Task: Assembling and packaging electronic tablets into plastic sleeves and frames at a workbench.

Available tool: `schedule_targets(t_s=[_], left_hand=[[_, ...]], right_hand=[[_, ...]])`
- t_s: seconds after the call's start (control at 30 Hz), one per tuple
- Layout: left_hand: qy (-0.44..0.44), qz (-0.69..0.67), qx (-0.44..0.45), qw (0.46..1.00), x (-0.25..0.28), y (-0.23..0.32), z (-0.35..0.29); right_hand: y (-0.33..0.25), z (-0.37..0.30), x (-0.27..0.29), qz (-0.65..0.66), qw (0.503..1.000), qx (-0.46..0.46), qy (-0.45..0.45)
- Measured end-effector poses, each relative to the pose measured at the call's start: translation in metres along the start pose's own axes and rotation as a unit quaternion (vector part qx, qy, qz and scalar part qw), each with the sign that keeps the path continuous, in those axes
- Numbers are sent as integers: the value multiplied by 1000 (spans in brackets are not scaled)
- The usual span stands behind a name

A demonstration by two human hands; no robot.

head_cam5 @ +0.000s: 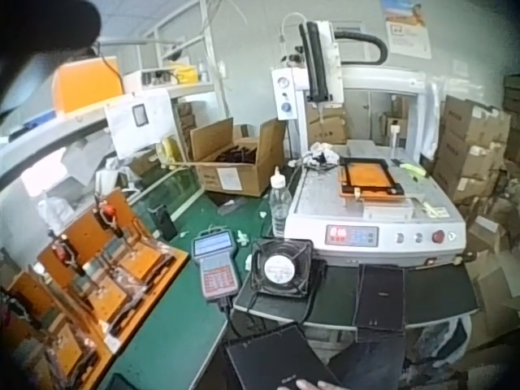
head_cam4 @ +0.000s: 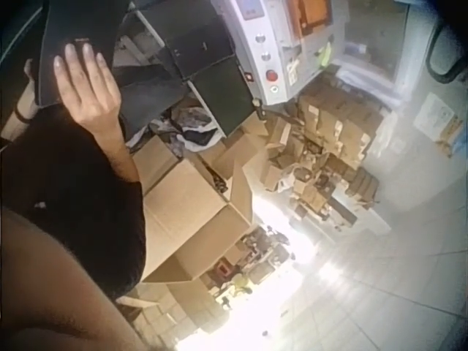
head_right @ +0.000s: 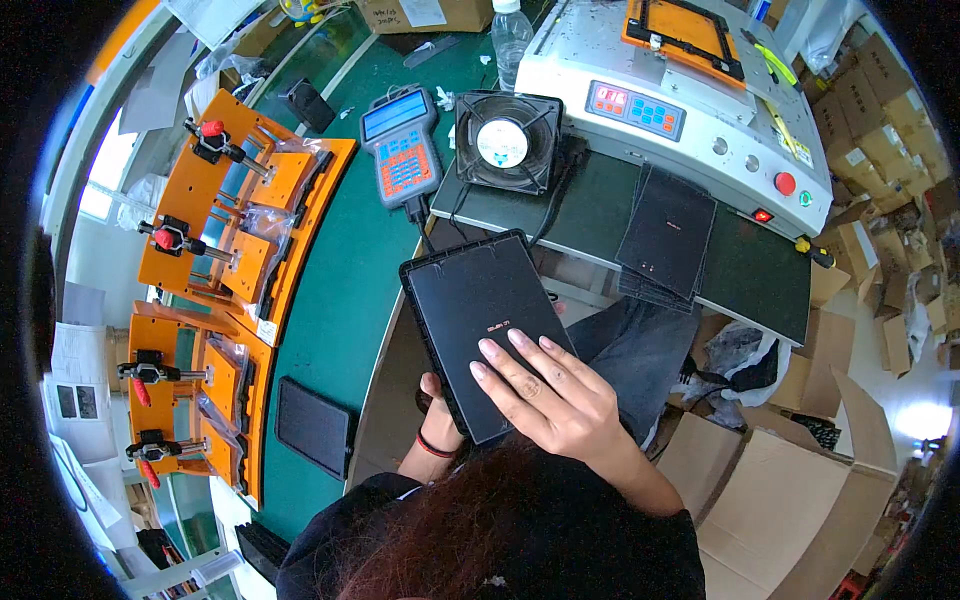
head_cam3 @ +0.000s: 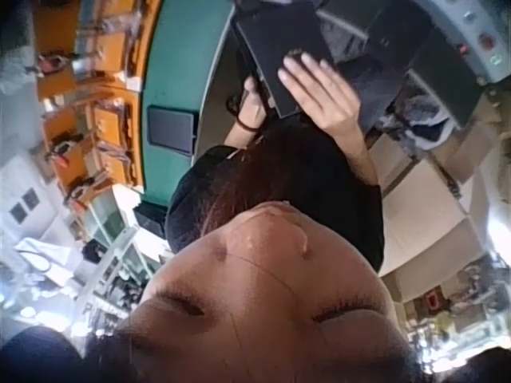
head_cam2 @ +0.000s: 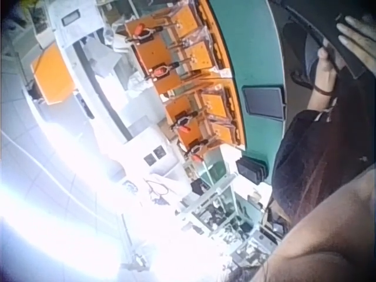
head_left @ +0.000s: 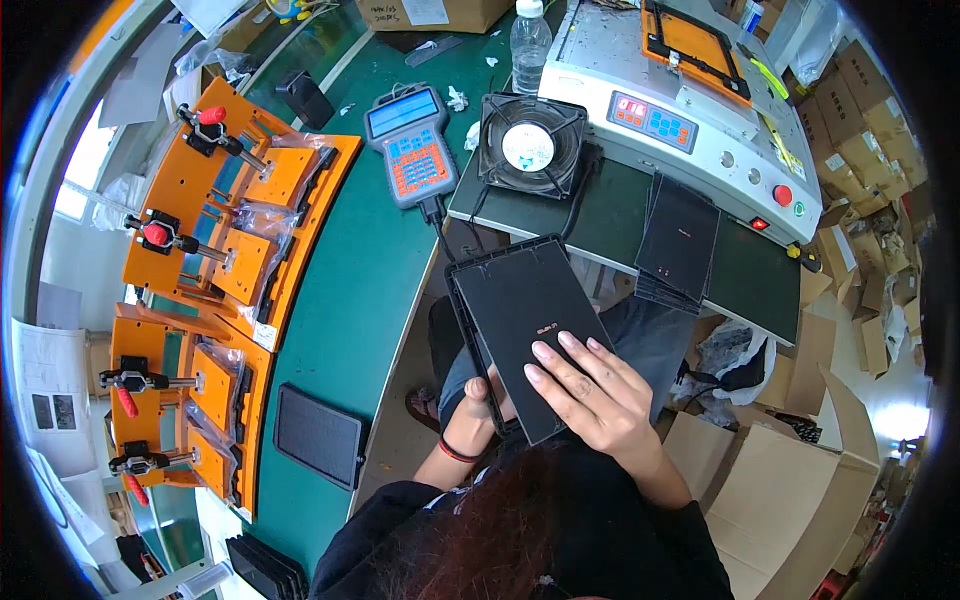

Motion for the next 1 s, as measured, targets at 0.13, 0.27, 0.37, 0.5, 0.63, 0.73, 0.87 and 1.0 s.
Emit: schedule_targets(t_s=[0.13, 0.27, 0.37, 0.5, 0.63, 0.73, 0.87, 1.0], left_hand=[[14, -15, -8, 1000, -10, 1, 4], [11, -9, -59, 998, -28, 5, 17], [27, -25, -79, 996, -45, 13, 20], [24, -101, -75, 992, -51, 8, 25], [37, -122, -75, 989, -48, 7, 25], [68, -107, -73, 989, -38, 6, 19], [0, -60, -67, 996, -55, 16, 29], [-42, -51, -56, 996, -64, 20, 30]], right_hand=[[0, 3, -1, 9, 1000, -5, -16], [1, 4, -4, 10, 999, -16, -45], [2, 6, -4, 14, 997, -16, -76], [2, 5, -11, 19, 989, -45, -141], [2, 4, -12, 55, 983, -68, -162], [1, -2, -9, 71, 983, -75, -150], [2, -9, -10, 65, 985, -76, -138], [-2, -9, -7, 42, 990, -60, -120]])
Point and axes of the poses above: each hand's wrist, its own z-axis towards the middle knuckle, its own x-axis out of the back of the hand, y = z × x, the point moved 2 cm from there along z, towards the middle knuckle, and after that the axes turned 4 degrees about y, right-handed, at the moved point
